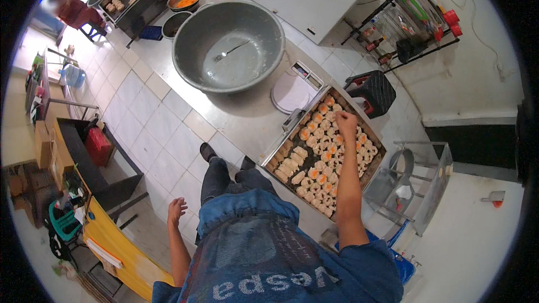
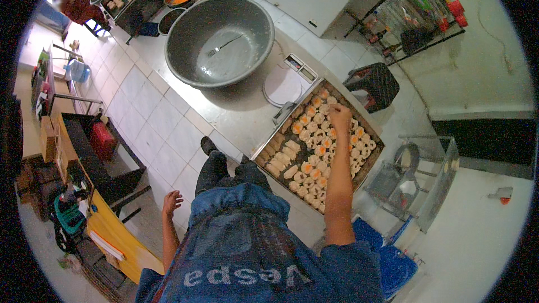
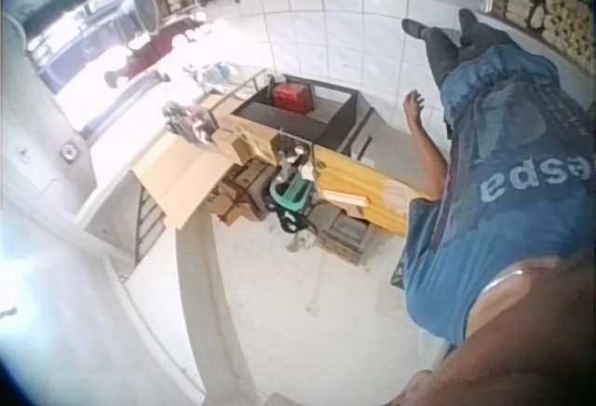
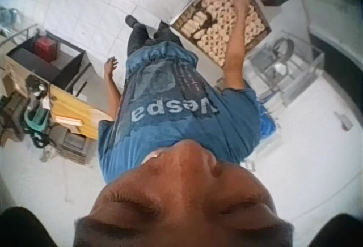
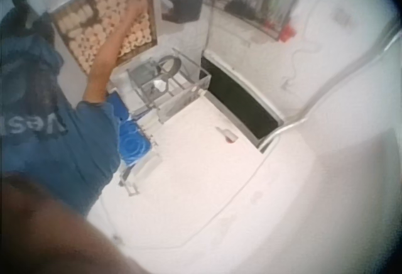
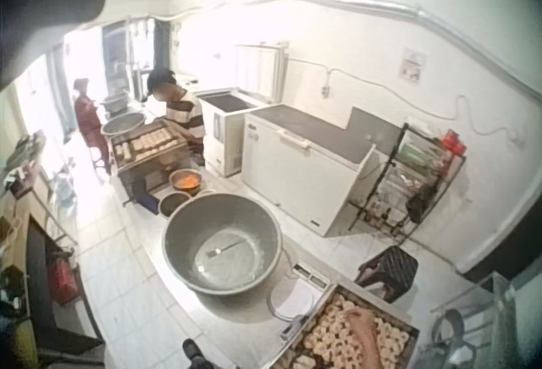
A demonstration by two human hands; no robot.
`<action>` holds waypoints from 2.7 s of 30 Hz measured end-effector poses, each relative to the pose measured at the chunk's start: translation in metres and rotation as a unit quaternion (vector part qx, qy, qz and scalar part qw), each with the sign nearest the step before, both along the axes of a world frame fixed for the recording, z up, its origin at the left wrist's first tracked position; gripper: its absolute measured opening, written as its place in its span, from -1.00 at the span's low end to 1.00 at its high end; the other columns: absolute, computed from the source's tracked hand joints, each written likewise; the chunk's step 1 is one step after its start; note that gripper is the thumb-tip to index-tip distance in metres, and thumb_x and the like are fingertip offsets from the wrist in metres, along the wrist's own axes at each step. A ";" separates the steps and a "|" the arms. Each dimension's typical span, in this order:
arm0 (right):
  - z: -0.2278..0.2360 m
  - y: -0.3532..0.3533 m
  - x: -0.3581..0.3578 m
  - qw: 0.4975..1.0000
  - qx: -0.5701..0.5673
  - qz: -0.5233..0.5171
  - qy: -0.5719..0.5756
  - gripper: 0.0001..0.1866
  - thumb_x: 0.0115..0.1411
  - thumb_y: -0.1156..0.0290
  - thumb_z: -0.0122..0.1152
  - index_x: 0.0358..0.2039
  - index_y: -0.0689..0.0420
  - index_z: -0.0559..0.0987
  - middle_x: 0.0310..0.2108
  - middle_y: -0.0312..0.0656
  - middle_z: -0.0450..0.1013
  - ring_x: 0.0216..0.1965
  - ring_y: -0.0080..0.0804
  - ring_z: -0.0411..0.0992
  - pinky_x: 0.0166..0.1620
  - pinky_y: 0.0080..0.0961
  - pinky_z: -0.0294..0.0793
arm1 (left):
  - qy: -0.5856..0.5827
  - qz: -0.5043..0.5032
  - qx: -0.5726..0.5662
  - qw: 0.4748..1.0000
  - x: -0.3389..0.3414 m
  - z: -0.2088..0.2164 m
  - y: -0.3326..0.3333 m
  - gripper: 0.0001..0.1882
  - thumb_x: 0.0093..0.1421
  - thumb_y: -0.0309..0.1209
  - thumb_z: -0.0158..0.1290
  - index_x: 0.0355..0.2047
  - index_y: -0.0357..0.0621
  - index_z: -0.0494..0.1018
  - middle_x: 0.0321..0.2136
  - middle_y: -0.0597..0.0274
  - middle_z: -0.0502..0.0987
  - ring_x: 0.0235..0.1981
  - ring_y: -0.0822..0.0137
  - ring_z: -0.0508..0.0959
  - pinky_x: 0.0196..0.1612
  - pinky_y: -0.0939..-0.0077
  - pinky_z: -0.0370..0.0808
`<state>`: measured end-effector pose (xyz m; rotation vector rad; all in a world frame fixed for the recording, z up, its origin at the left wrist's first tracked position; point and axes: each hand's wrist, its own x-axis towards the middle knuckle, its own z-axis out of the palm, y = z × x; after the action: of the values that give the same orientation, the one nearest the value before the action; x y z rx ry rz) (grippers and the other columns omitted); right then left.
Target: The person places small dark and orange toppings onto rows of pre-formed sushi rolls arranged on a metal tray. They repeatedly pick toppings from two bowls and place them on individual rolls, then occasionally rub their hands together.
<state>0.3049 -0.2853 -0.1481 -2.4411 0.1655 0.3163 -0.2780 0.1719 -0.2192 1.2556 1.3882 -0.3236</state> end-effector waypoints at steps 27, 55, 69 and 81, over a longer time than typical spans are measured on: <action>0.006 -0.035 0.000 0.853 0.496 -0.156 0.037 -0.63 0.21 0.57 0.18 0.03 0.39 0.46 -0.05 0.00 0.49 -0.05 -0.31 0.49 0.04 -0.49 0.51 | 0.003 0.004 -0.012 1.000 0.004 0.002 -0.004 -0.45 0.19 -0.07 0.05 0.07 -0.19 0.38 -0.16 0.08 0.54 -0.23 0.22 0.57 -0.22 0.29 0.46; -0.014 0.023 -0.001 0.972 -0.028 -0.097 -0.212 -0.81 0.10 0.44 0.27 -0.25 0.15 0.67 -0.34 -0.12 0.59 -0.33 -0.30 0.55 -0.22 -0.35 0.52 | 0.015 0.021 -0.008 1.000 -0.015 0.002 0.000 -0.40 0.19 -0.05 0.06 0.10 -0.22 0.34 -0.11 0.04 0.53 -0.18 0.17 0.58 -0.17 0.24 0.48; -0.015 0.024 -0.002 0.970 -0.072 -0.071 -0.223 -0.82 0.14 0.43 0.27 -0.22 0.14 0.65 -0.30 -0.17 0.57 -0.31 -0.36 0.54 -0.23 -0.40 0.52 | 0.016 0.005 0.005 1.000 -0.009 0.012 0.005 -0.41 0.21 -0.05 0.05 0.10 -0.21 0.35 -0.12 0.04 0.53 -0.18 0.18 0.57 -0.15 0.22 0.47; -0.001 0.021 -0.080 0.988 0.017 -0.061 -0.144 -0.72 0.19 0.47 0.09 -0.10 0.23 0.61 -0.43 -0.16 0.56 -0.42 -0.50 0.50 -0.38 -0.57 0.45 | 0.009 0.003 -0.020 1.000 -0.004 -0.006 -0.001 -0.46 0.20 -0.06 0.05 0.05 -0.19 0.38 -0.17 0.10 0.55 -0.23 0.22 0.58 -0.20 0.26 0.47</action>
<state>0.2251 -0.2638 -0.1492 -2.3986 0.1789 -0.0875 -0.2824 0.1710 -0.2253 1.2174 1.3950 -0.3577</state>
